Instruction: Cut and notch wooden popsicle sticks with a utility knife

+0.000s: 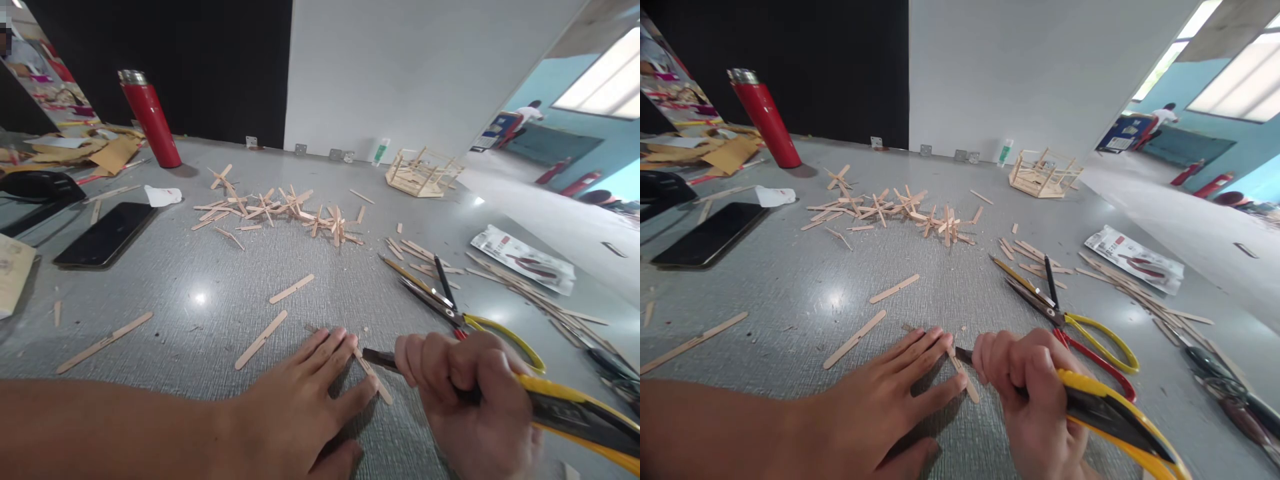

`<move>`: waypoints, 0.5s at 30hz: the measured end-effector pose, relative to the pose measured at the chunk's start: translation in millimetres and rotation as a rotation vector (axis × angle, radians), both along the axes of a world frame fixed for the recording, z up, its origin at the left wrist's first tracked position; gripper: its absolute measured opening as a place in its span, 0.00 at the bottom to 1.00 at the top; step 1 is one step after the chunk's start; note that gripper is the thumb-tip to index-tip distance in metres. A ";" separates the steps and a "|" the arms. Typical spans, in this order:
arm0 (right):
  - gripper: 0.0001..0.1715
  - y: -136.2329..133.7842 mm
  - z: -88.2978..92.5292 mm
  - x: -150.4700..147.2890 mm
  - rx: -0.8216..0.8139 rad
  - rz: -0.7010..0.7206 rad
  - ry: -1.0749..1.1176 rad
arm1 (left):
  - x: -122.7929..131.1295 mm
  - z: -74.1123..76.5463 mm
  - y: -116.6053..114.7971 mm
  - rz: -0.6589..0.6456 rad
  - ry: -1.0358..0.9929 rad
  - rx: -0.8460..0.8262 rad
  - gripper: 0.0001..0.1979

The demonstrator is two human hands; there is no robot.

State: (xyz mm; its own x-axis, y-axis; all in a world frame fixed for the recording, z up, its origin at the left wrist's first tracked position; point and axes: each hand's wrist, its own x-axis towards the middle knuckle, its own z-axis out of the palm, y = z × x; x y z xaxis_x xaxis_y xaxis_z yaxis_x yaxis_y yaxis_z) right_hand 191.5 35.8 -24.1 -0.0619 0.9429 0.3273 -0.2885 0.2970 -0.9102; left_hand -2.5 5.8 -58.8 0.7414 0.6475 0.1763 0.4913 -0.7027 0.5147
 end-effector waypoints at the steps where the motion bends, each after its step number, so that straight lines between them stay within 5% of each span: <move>1: 0.22 -1.0 -1.1 0.8 0.007 0.012 -0.003 | -0.1 -0.4 -0.4 0.001 -0.005 0.000 0.31; 7: 0.22 -5.6 -9.6 4.0 0.033 0.059 -0.037 | 1.0 0.4 -2.1 0.025 0.016 0.020 0.34; 15: 0.26 0.7 -14.8 -3.8 -0.034 0.022 0.067 | -2.0 2.8 15.4 0.005 0.094 0.168 0.26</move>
